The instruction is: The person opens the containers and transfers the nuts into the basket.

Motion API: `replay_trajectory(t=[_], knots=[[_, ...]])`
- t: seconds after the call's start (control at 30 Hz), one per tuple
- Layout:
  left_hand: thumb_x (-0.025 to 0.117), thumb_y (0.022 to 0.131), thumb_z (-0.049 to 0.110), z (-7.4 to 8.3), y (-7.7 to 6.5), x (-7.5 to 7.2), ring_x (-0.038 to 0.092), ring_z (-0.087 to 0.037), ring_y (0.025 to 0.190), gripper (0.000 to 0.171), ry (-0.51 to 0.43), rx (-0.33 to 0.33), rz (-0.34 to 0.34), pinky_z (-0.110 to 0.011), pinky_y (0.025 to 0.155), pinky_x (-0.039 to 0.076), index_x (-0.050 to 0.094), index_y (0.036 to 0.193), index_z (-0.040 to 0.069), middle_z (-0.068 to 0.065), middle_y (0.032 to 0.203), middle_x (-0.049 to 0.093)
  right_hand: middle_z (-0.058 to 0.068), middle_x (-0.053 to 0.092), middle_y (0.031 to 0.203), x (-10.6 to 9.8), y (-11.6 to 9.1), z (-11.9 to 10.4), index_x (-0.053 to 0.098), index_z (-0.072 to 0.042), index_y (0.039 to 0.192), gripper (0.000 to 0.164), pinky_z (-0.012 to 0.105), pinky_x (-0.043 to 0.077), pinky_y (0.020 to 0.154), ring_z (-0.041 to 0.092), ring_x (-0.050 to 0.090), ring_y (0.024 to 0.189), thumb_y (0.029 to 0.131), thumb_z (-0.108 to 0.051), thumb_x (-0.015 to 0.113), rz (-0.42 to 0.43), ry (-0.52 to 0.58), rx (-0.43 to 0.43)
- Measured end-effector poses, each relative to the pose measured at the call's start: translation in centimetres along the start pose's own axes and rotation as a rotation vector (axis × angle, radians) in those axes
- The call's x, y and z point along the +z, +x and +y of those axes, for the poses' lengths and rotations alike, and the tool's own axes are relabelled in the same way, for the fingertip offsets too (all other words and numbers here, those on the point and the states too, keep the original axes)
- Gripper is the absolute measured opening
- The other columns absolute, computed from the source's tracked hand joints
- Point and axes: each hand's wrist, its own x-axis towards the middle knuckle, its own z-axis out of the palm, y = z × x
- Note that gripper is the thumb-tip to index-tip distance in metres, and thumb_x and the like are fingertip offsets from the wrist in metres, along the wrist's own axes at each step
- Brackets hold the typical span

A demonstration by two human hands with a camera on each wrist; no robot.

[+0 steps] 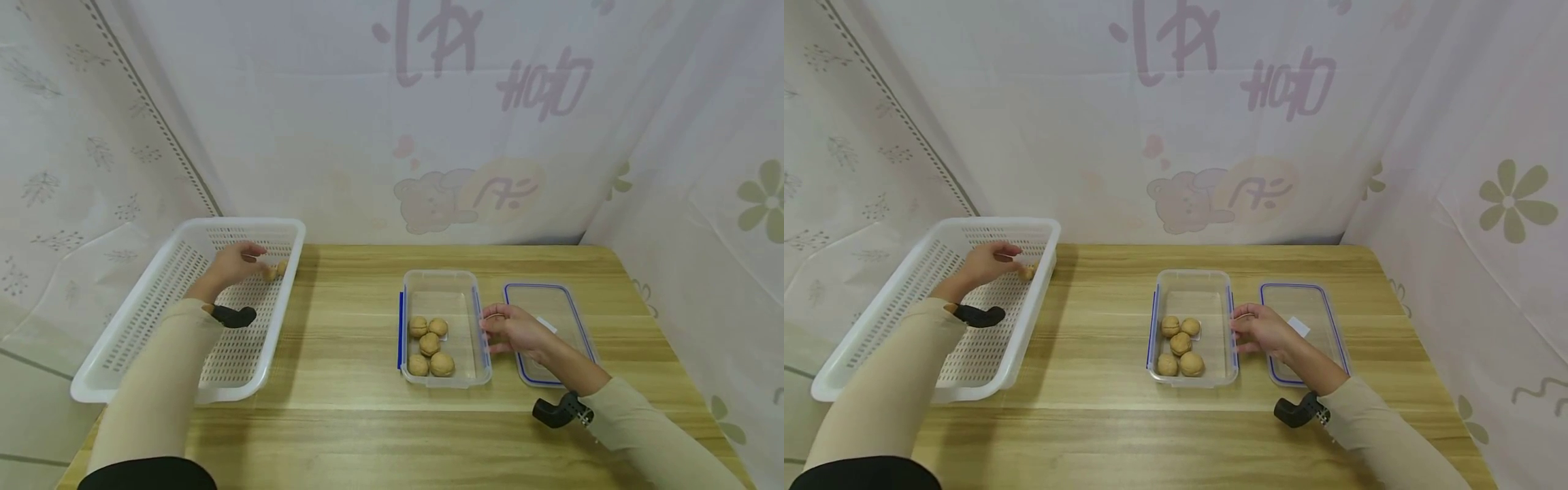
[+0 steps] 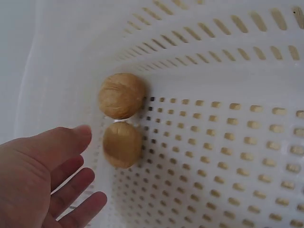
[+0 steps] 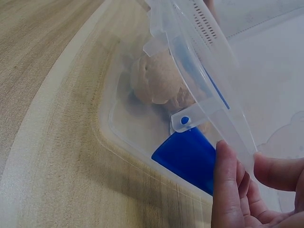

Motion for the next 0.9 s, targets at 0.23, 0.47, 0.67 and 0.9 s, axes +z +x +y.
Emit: replay_trajectory(t=[0.23,0.47,0.67,0.9], knots=[[0.052,0.107,0.025,0.8,-0.6,-1.6,0.051,-0.053,0.124,0.045,0.057,0.048,0.075,-0.064,0.099,0.045,0.053,0.132,-0.012,-0.038,0.134,0.052,0.003,0.057,0.094,0.1,0.0,0.0,0.047,0.003,0.121,0.02,0.031,0.061,0.075,0.012,0.059,0.085,0.106,-0.008,0.053,0.003,-0.001,0.004],[0.048,0.109,0.038,2.3,-0.8,-3.3,0.04,-0.055,0.134,0.058,0.074,0.097,0.12,-0.068,0.106,0.037,0.046,0.144,-0.008,-0.037,0.146,0.043,0.004,0.058,0.094,0.0,0.0,-0.1,0.046,0.004,0.123,0.022,0.031,0.061,0.075,0.012,0.06,0.085,0.106,-0.008,0.053,-0.004,0.002,0.004],[0.043,0.107,0.05,3.9,-1.2,-4.0,0.026,-0.059,0.141,0.072,0.088,0.101,0.084,-0.072,0.111,0.025,0.032,0.156,-0.003,-0.035,0.158,0.027,0.004,0.057,0.094,0.1,-0.1,-0.2,0.046,0.004,0.123,0.022,0.032,0.061,0.075,0.012,0.059,0.085,0.105,-0.008,0.053,-0.004,0.001,0.001],[0.046,0.108,0.046,6.4,-1.5,-3.4,0.016,-0.055,0.147,0.073,0.156,0.167,0.027,-0.069,0.117,0.016,0.028,0.157,-0.005,-0.035,0.161,0.02,0.004,0.057,0.093,0.1,-0.1,-0.2,0.046,0.004,0.122,0.022,0.031,0.061,0.074,0.012,0.059,0.084,0.105,-0.007,0.053,-0.007,0.0,-0.003]])
